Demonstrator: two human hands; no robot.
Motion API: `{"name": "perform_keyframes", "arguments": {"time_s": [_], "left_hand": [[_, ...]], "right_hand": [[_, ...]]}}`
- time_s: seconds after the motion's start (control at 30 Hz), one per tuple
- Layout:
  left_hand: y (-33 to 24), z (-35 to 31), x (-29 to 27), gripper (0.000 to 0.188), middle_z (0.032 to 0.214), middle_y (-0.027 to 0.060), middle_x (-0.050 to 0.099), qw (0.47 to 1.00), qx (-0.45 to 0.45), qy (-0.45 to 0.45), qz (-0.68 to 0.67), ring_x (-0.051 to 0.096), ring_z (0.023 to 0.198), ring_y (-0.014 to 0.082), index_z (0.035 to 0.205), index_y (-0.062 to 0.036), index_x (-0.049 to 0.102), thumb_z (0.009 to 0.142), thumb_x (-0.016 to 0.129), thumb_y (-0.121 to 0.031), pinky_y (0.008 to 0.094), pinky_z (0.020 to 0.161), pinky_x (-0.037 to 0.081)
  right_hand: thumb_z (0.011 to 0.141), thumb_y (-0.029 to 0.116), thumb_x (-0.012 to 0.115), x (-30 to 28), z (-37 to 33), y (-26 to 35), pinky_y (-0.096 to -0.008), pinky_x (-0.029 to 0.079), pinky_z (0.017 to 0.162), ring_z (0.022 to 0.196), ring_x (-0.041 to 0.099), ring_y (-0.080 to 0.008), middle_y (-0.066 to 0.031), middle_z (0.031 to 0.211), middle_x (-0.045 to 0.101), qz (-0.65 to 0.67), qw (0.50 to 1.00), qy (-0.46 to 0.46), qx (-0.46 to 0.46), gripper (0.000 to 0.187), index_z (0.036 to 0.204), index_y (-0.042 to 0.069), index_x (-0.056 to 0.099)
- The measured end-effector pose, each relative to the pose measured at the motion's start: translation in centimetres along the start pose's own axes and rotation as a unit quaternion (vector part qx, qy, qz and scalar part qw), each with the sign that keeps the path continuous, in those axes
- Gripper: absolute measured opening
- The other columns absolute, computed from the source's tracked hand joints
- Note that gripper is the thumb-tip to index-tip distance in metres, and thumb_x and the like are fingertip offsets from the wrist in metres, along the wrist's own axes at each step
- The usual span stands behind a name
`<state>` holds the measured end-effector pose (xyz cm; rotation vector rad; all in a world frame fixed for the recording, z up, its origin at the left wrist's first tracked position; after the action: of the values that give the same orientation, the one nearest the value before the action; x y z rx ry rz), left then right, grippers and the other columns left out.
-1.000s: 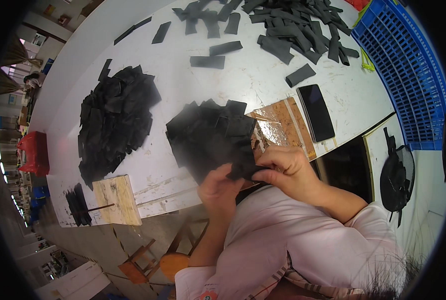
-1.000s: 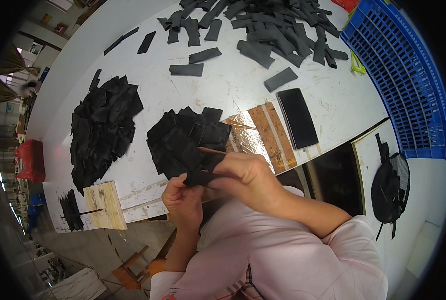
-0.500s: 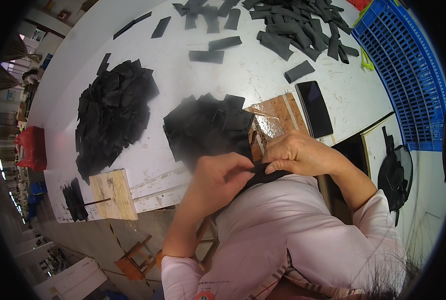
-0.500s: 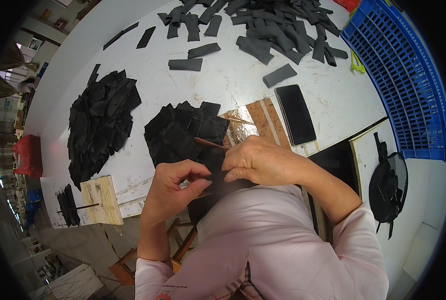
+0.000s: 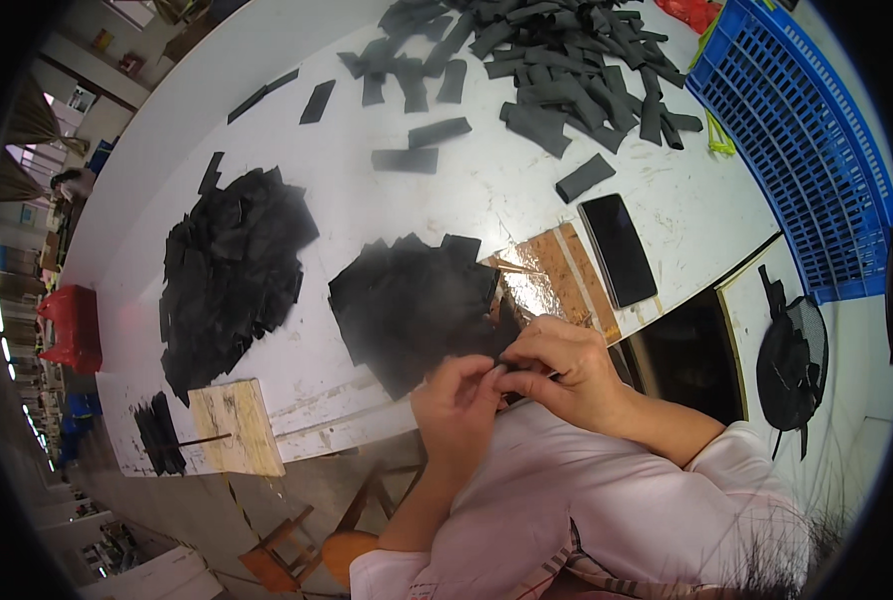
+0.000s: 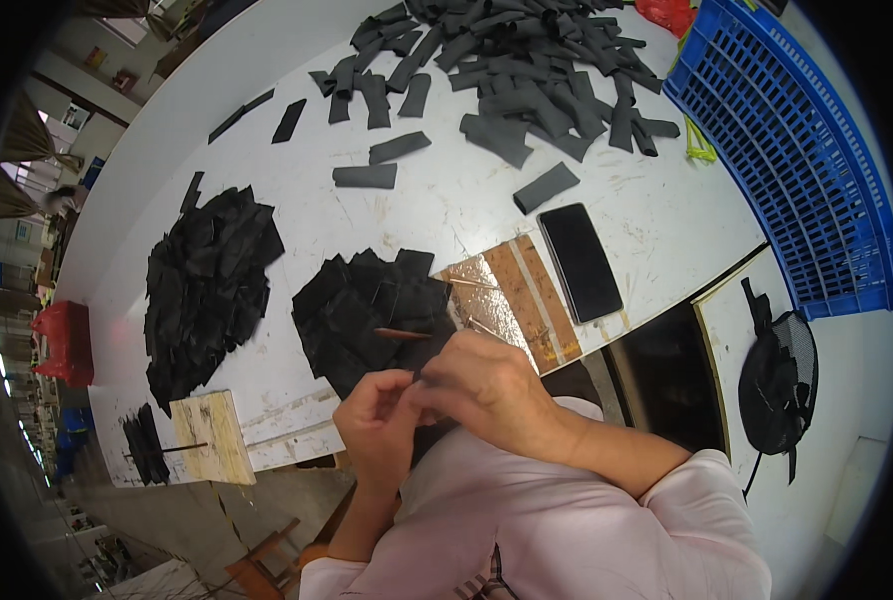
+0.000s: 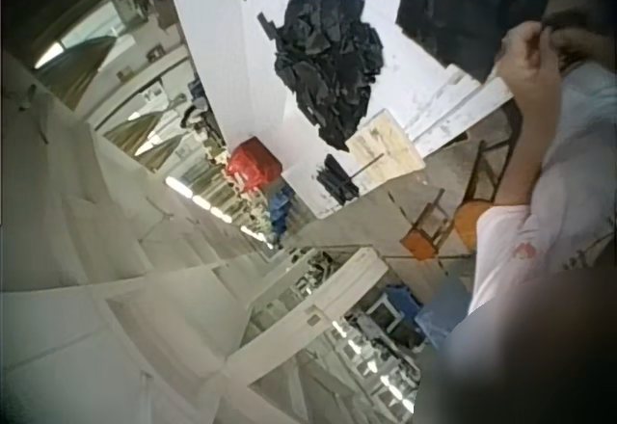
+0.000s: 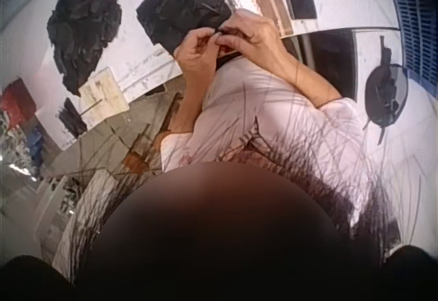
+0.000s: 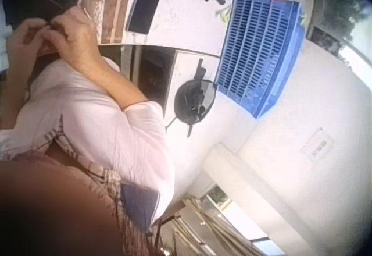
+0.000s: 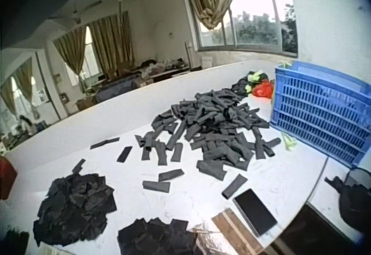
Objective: Processing or sorting black rectangular foam components at a factory workbench.
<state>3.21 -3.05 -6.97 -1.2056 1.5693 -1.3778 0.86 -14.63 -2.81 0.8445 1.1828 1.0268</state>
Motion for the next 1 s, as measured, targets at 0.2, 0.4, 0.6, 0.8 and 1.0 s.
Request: {"name": "perform_keyframes", "arguments": {"time_s": [0.2,0.4,0.6,0.8,1.0], "left_hand": [[-1.5,-0.8,-1.2,0.011,0.067,0.0076,0.059,0.957,0.162,-0.157,0.184,0.053,0.053,0.0057,0.084,0.0029,0.055,0.074,0.056,0.007,0.017,0.046,0.041],[2.1,1.3,-0.3,0.024,0.077,0.0067,0.056,0.95,-0.076,0.0,-0.304,0.045,0.053,0.0038,0.095,0.0015,0.049,0.073,0.055,0.008,0.0145,0.04,0.03],[1.4,0.9,-1.6,0.023,0.076,0.0029,0.053,0.995,0.022,-0.09,-0.032,0.043,0.054,0.0022,0.092,0.0031,0.052,0.071,0.049,0.01,0.0149,0.044,0.032],[2.2,0.6,-1.8,0.022,0.078,0.0063,0.055,0.99,-0.008,-0.086,-0.111,0.039,0.044,0.0021,0.093,0.0029,0.051,0.072,0.048,0.011,0.0156,0.037,0.029],[0.9,-1.7,3.6,0.03,0.083,0.0108,0.057,0.822,-0.186,0.192,-0.503,0.037,0.04,0.0014,0.103,0.0049,0.044,0.074,0.043,0.012,0.0146,0.034,0.027]], "right_hand": [[0.063,-0.002,0.056,0.8,0.0,0.7,-0.0348,0.042,0.054,0.063,0.049,-0.026,-0.0099,0.068,0.047,-0.143,0.983,-0.058,-0.102,0.014,0.076,0.001,0.054],[0.069,-0.002,0.058,0.0,0.7,-2.6,-0.0272,0.043,0.05,0.056,0.053,-0.0159,-0.0061,0.067,0.053,-0.059,0.996,-0.056,0.025,0.008,0.077,0.0,0.057],[0.078,0.003,0.057,5.6,-2.4,-7.7,-0.0193,0.037,0.049,0.056,0.047,-0.0077,0.0004,0.069,0.054,0.552,0.746,0.041,0.371,0.002,0.079,0.002,0.059],[0.082,0.012,0.055,5.3,-1.8,-7.7,-0.0169,0.034,0.051,0.055,0.042,-0.0062,0.0033,0.065,0.047,0.473,0.823,0.072,0.308,0.009,0.079,0.004,0.054],[0.083,0.013,0.052,4.2,-1.0,-6.5,-0.0198,0.038,0.061,0.071,0.046,-0.0085,-0.0014,0.079,0.049,0.467,0.855,0.054,0.218,0.01,0.079,0.004,0.053]]}}
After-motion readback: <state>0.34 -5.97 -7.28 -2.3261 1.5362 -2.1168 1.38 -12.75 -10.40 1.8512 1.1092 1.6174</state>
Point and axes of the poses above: each hand's wrist, its own z-axis towards the middle knuckle, its own x-axis out of the palm, y = z × x, the point moved 9 cm from there along z, towards the middle knuckle
